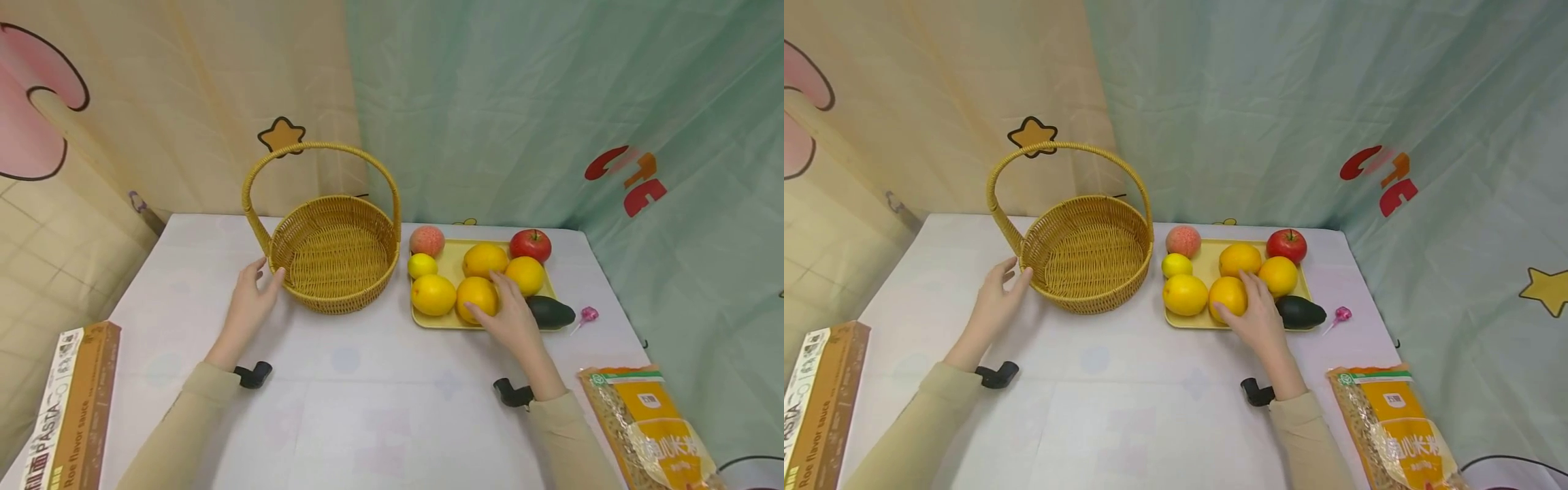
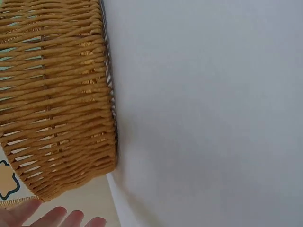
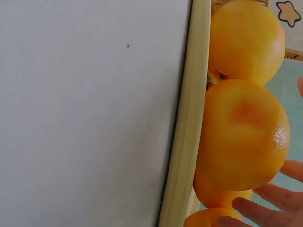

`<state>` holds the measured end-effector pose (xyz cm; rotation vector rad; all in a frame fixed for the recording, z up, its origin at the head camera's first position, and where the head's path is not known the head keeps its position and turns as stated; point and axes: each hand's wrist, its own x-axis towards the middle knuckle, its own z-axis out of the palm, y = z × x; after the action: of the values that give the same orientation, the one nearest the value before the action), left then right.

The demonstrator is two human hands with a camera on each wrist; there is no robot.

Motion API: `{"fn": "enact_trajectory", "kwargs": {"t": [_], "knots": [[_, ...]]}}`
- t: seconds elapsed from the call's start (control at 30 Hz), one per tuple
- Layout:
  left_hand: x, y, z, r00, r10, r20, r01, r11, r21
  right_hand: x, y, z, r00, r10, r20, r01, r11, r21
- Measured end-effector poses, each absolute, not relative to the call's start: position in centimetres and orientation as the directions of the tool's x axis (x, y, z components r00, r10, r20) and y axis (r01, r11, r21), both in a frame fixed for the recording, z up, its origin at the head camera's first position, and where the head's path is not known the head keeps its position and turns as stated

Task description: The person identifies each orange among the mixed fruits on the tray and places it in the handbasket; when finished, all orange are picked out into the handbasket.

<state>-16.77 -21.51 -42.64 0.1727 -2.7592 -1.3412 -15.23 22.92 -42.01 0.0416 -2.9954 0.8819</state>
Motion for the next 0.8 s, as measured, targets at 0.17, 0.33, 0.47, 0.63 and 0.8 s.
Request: {"fn": "enact_trajectory", "kwargs": {"t": [0.17,0.33,0.47,0.63,0.8], "knots": [[-17.3,-20.9,-42.8,-0.974,-0.193,-0.118,-0.192,0.426,0.884,-15.6,22.9,-42.6,-1.0,0.015,-0.018,0.022,0.826,-0.563],[-17.7,-20.5,-43.0,-0.954,-0.206,-0.22,-0.271,0.271,0.924,-15.8,22.8,-42.8,-0.995,0.06,-0.081,0.097,0.79,-0.605],[-17.7,-20.3,-43.2,-0.948,-0.204,-0.245,-0.284,0.192,0.939,-16.0,22.6,-42.9,-0.989,0.094,-0.11,0.143,0.756,-0.639],[-17.7,-20.1,-43.4,-0.949,-0.201,-0.243,-0.271,0.128,0.954,-16.3,22.4,-43.1,-0.982,0.124,-0.144,0.189,0.718,-0.669],[-17.7,-20.0,-43.5,-0.948,-0.209,-0.241,-0.268,0.11,0.957,-16.4,22.3,-43.1,-0.97,0.147,-0.191,0.24,0.681,-0.692]]}}
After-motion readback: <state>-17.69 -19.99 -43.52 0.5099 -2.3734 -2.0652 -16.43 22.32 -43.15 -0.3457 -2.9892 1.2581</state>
